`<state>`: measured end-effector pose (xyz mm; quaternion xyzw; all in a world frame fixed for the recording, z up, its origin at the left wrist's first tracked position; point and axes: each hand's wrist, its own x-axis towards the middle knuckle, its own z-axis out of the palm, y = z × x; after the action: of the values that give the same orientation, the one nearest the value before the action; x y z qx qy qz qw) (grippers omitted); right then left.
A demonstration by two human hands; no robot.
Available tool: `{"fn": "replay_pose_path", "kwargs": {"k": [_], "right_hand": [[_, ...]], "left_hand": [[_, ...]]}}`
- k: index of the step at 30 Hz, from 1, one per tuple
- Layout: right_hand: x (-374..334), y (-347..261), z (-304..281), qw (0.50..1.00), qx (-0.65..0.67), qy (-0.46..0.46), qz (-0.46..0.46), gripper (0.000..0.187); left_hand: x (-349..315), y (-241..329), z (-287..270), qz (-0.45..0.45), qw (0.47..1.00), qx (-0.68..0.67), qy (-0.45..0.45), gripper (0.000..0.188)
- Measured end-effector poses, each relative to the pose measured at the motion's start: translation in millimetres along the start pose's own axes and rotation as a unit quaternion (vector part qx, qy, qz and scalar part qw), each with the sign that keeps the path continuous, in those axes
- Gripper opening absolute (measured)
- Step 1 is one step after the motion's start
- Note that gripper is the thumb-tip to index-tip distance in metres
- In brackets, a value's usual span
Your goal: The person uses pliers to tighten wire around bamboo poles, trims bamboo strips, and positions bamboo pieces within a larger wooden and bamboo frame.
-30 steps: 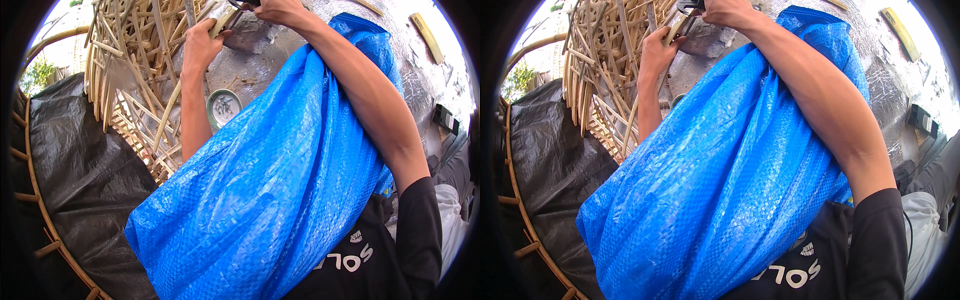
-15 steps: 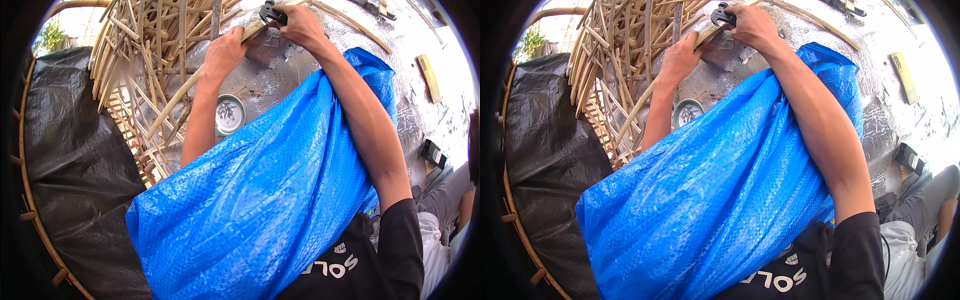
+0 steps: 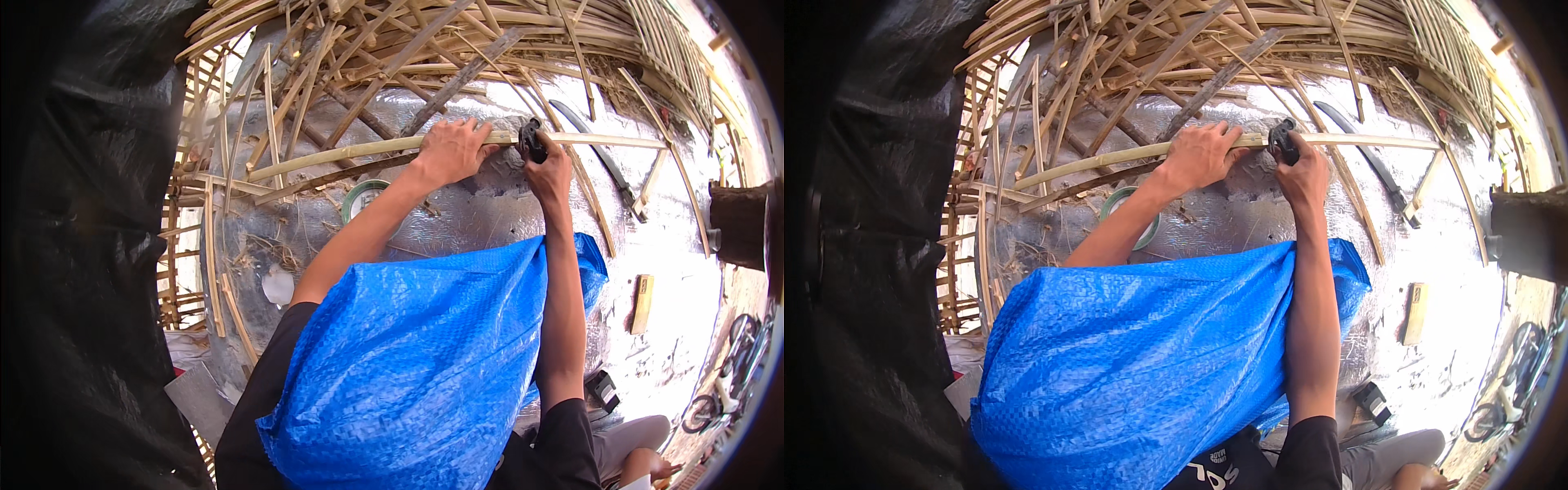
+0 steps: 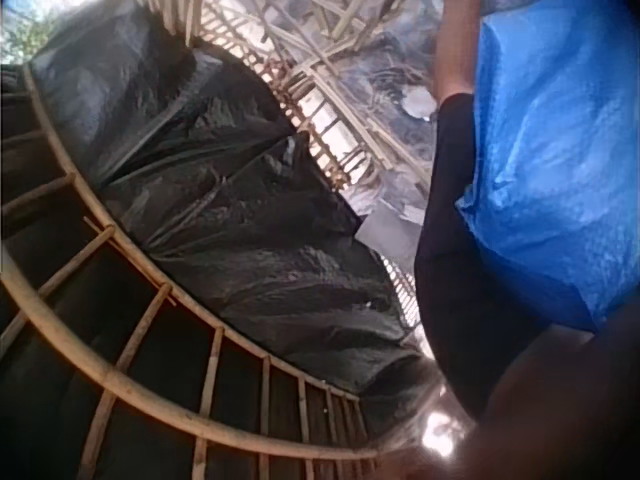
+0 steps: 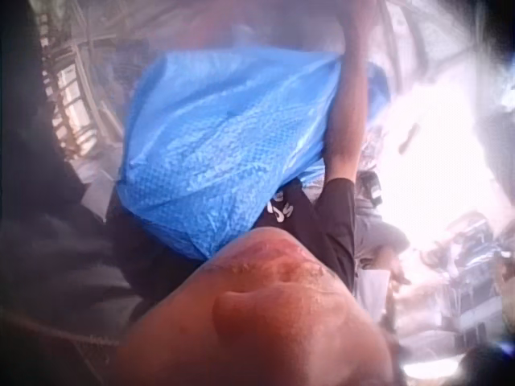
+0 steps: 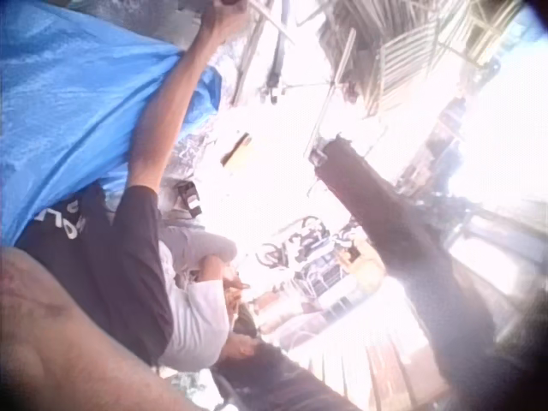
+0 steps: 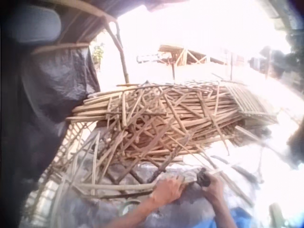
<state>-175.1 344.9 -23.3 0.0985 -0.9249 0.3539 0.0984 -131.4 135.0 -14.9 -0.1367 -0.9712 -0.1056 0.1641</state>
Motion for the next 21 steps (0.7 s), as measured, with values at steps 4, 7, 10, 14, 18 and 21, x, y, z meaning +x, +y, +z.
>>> {"fn": "replay_pose_path", "kwargs": {"k": [4,7,10,14,18,21], "right_hand": [[1.4,1.8,-4.0,1.000,0.012,0.009,-0.022,0.040],[-0.5,-1.4,2.6,1.000,-0.020,0.008,-0.022,0.040],[-1.3,9.5,1.8,1.000,-0.002,0.015,-0.026,0.045],[-3.5,3.5,4.4,1.000,-0.003,-0.007,-0.006,0.046],[0.5,14.7,-0.3,1.000,-0.011,-0.001,0.003,0.045],[-0.1,6.7,6.1,0.999,-0.025,0.011,-0.018,0.041]], "left_hand": [[-2.1,1.7,1.2,-0.010,0.999,-0.041,0.023,0.042],[-5.3,-2.1,4.0,-0.049,0.997,-0.048,0.043,0.050],[-8.2,-0.8,1.0,-0.020,0.995,-0.033,0.097,0.056],[-32.9,-13.6,-13.9,0.003,0.998,0.006,0.070,0.059],[-26.6,-12.7,-18.5,0.033,0.999,-0.030,0.030,0.067],[-37.2,-24.8,-14.6,0.042,0.996,-0.051,0.055,0.067]]}}
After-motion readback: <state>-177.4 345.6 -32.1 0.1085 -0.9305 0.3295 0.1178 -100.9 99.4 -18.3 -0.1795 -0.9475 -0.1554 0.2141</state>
